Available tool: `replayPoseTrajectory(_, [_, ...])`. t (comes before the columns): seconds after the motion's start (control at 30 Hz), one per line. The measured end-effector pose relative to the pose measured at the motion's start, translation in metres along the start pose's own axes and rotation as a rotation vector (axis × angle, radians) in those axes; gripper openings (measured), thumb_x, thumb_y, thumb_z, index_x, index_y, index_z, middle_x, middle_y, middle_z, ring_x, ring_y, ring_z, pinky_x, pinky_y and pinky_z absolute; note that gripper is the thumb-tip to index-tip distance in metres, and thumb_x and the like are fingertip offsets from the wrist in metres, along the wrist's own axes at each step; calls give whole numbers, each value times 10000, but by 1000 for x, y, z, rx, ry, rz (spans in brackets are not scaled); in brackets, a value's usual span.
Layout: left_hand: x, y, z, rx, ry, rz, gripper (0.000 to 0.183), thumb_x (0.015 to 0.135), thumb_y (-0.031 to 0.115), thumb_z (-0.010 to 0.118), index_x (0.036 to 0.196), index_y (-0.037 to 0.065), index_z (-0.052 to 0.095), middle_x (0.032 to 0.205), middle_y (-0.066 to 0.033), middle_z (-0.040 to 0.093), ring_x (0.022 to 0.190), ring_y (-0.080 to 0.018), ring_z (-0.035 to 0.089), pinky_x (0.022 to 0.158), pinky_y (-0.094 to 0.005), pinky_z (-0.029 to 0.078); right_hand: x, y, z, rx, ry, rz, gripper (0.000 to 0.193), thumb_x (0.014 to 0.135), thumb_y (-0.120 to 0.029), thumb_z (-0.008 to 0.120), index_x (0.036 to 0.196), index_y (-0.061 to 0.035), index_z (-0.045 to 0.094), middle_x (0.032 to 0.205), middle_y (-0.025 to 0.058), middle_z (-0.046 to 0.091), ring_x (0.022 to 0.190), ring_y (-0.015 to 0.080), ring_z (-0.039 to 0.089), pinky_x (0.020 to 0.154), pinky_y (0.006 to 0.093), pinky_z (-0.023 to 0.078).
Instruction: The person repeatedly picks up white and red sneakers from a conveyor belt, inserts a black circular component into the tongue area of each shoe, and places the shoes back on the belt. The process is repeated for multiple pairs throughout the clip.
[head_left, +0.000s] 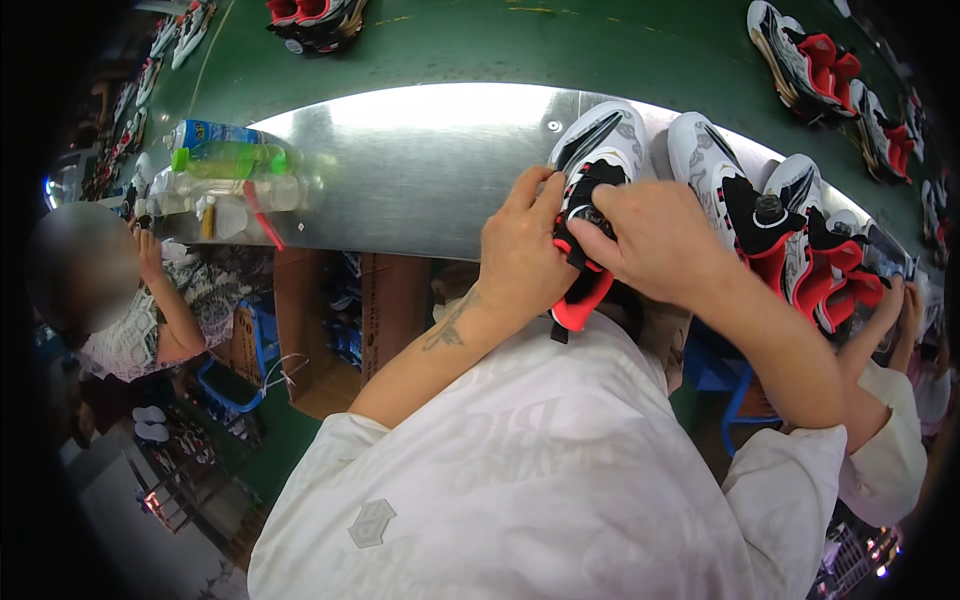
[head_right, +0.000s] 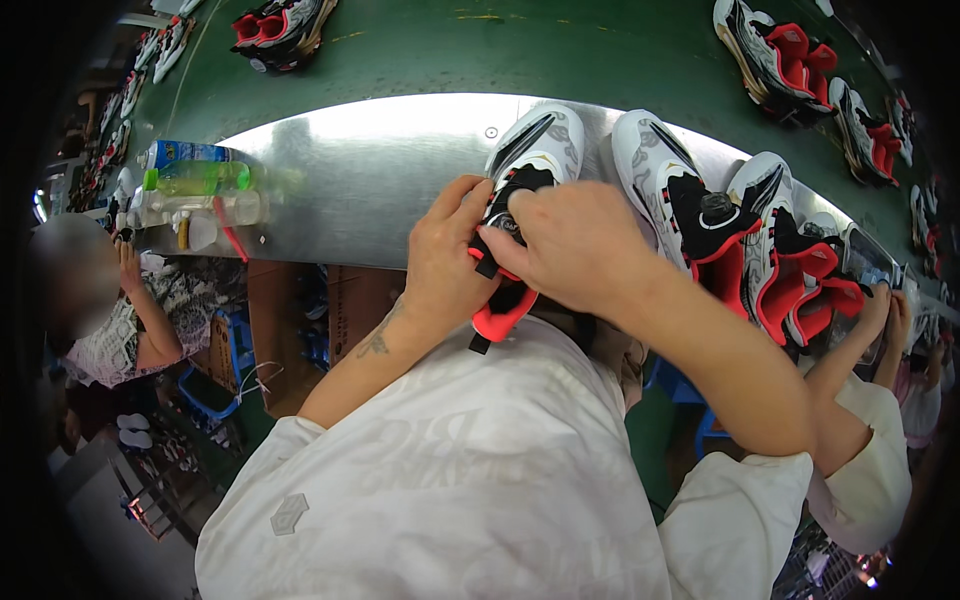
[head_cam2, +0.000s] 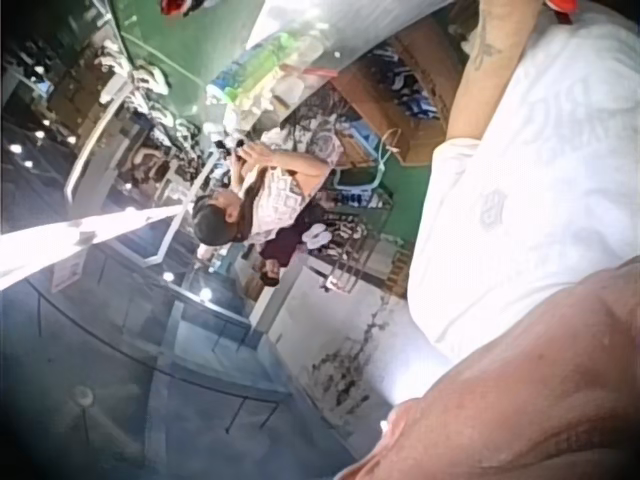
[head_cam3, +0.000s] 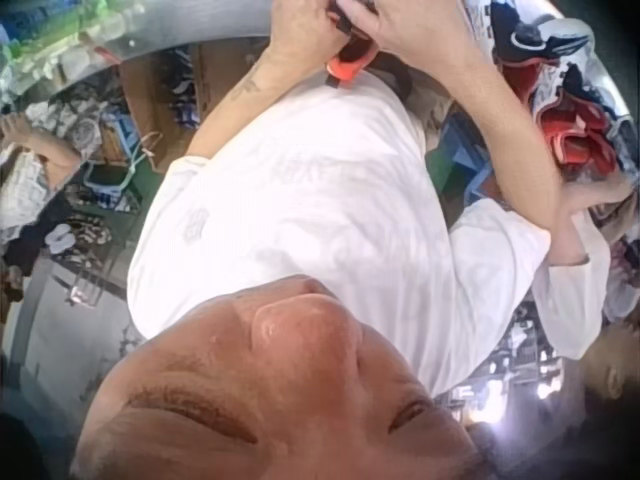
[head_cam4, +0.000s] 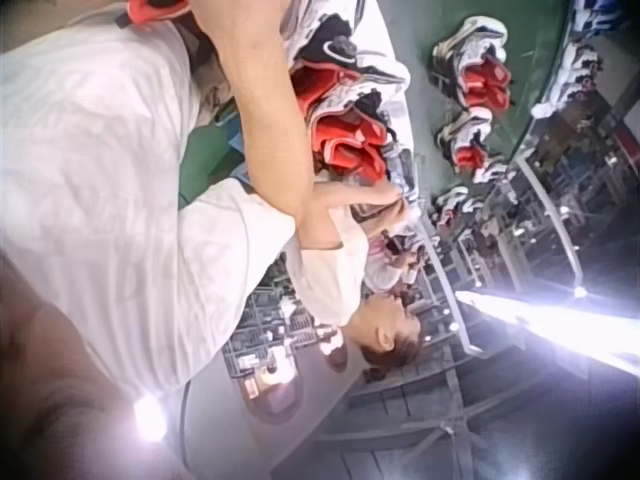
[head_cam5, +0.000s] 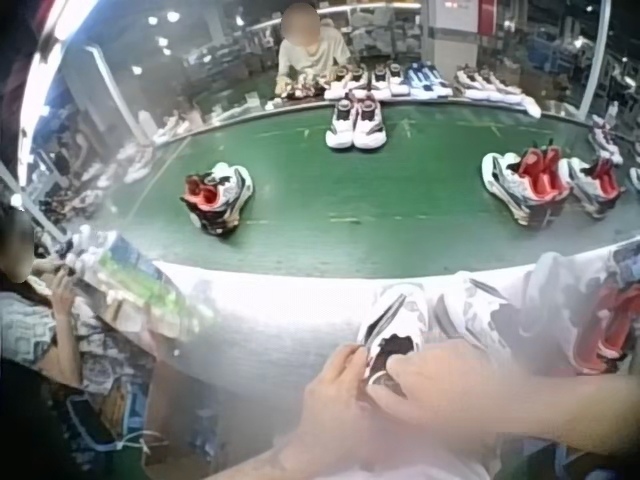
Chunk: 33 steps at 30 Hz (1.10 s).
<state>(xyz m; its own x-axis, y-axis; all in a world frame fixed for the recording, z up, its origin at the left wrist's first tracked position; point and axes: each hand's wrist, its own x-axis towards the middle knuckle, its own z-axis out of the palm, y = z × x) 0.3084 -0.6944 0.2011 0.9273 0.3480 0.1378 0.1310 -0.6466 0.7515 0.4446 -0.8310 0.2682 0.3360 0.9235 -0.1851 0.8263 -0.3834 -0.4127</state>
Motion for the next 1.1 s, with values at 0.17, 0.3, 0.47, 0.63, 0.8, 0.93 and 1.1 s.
replayPoseTrajectory(0.17, [-1,0,0,-37,2,-13,660,716,5,812,1353,-35,644,1325,-175,669,965,-415,734,795,-456,605,-10,-8,12,-94,295,-27,348,920,-348,732,817,-21,673,792,160,700,796,355,694,709,469,570])
replayPoseTrajectory(0.3, [0,1,-1,18,-39,-20,662,702,-8,810,1343,-40,644,1287,-175,673,938,-418,726,769,-449,600,1,-2,-5,-29,205,-150,324,890,-333,744,788,-29,694,801,153,705,799,339,700,706,462,569])
replayPoseTrajectory(0.47, [-1,-4,3,-5,-32,33,660,704,-30,757,1350,-43,620,1285,-201,654,965,-449,732,777,-513,609,-7,-4,3,-92,204,-49,395,904,-397,743,782,-22,729,728,152,702,728,322,708,634,443,552])
replayPoseTrajectory(0.63, [0,-3,-1,23,-62,26,662,704,-37,742,1355,-48,622,1272,-198,663,964,-445,731,784,-505,609,-1,-24,1,-124,-80,259,473,959,-496,714,853,-37,757,758,154,716,761,314,713,670,412,550])
replayPoseTrajectory(0.8, [1,-4,0,-12,-53,20,680,700,-6,779,1360,-42,619,1276,-194,661,950,-439,733,776,-502,611,-15,-1,-4,-63,306,-183,394,948,-441,736,942,-47,750,889,121,751,869,321,710,790,406,556])
replayPoseTrajectory(0.93, [3,2,-3,0,-72,-10,680,699,8,833,1354,-37,655,1282,-181,687,951,-427,733,794,-461,610,-9,7,14,-2,275,-118,376,938,-411,753,835,-51,721,783,118,725,763,323,707,698,441,562])
replayPoseTrajectory(1.1, [1,0,-2,19,-32,36,680,691,28,847,1345,-23,665,1269,-177,696,960,-429,734,793,-466,609,-15,-17,41,36,435,201,479,914,-465,781,658,-78,662,596,120,656,535,318,665,495,449,506])
